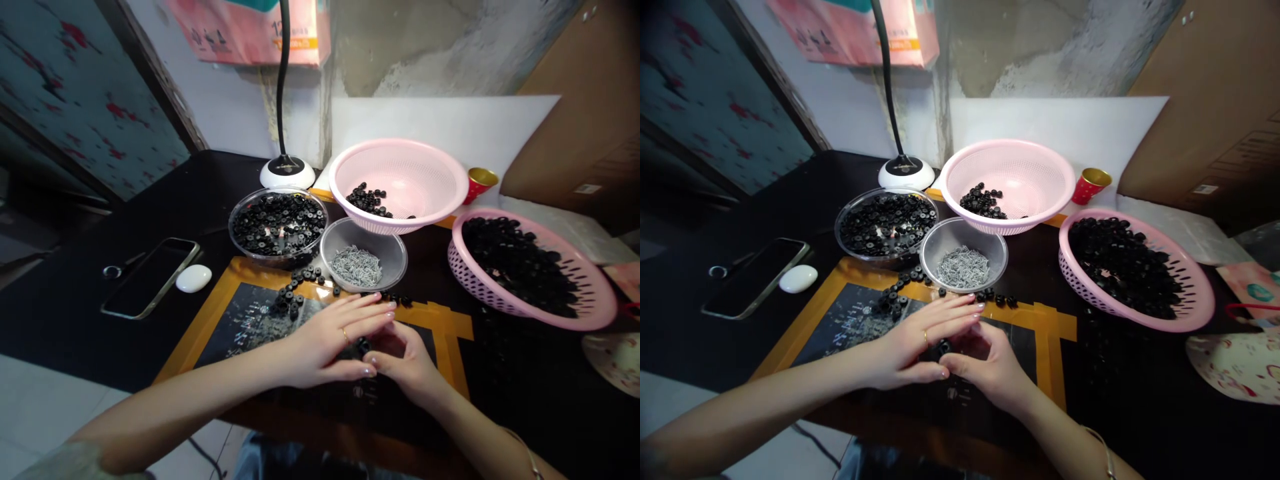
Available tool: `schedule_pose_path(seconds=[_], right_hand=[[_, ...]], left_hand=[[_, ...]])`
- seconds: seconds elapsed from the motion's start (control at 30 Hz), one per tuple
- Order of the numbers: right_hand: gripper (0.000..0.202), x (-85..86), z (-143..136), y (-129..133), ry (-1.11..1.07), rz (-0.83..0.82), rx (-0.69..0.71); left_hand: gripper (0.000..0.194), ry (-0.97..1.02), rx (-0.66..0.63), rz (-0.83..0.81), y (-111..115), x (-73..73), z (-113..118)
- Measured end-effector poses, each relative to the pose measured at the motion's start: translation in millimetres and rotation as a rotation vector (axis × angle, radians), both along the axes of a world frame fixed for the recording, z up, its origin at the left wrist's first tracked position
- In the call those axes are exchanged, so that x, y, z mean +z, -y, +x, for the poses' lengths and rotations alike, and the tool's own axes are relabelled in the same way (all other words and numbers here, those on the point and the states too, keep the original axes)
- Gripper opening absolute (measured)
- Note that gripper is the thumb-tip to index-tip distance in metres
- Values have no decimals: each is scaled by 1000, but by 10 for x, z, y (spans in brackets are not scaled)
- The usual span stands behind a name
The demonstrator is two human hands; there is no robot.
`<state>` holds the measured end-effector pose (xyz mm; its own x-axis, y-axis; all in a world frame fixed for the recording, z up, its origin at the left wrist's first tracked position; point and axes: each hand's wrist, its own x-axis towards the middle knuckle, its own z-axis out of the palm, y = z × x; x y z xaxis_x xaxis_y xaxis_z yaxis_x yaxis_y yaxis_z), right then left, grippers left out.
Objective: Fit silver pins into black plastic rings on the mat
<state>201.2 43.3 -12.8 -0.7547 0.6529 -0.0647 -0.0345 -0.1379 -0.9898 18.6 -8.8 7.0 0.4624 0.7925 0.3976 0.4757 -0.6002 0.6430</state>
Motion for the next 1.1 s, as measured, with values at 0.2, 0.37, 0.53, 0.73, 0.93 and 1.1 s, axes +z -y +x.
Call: schedule_pose_path(seconds=[0.2,0.37,0.53,0.73,0.93,1.1], right_hand=[[17,79,120,-343,368,667,-232],[29,-18,182,-516,580,1150,-308],[21,-73,78,-351,514,1233,-118],[21,-150,-49,-250,487,1326,20],[17,-118,-16,-253,397,1194,16],[9,-21,18,-188,267,908,-164]], left_hand=[[28,-361,427,74,-158,-18,-407],[24,-537,505,101,-240,-143,-471],[26,-633,452,106,-257,-242,-405],[20,-544,433,111,-277,-296,-404],[14,-278,414,-10,-258,-268,-348],[18,43,303,-140,-186,-175,-266]])
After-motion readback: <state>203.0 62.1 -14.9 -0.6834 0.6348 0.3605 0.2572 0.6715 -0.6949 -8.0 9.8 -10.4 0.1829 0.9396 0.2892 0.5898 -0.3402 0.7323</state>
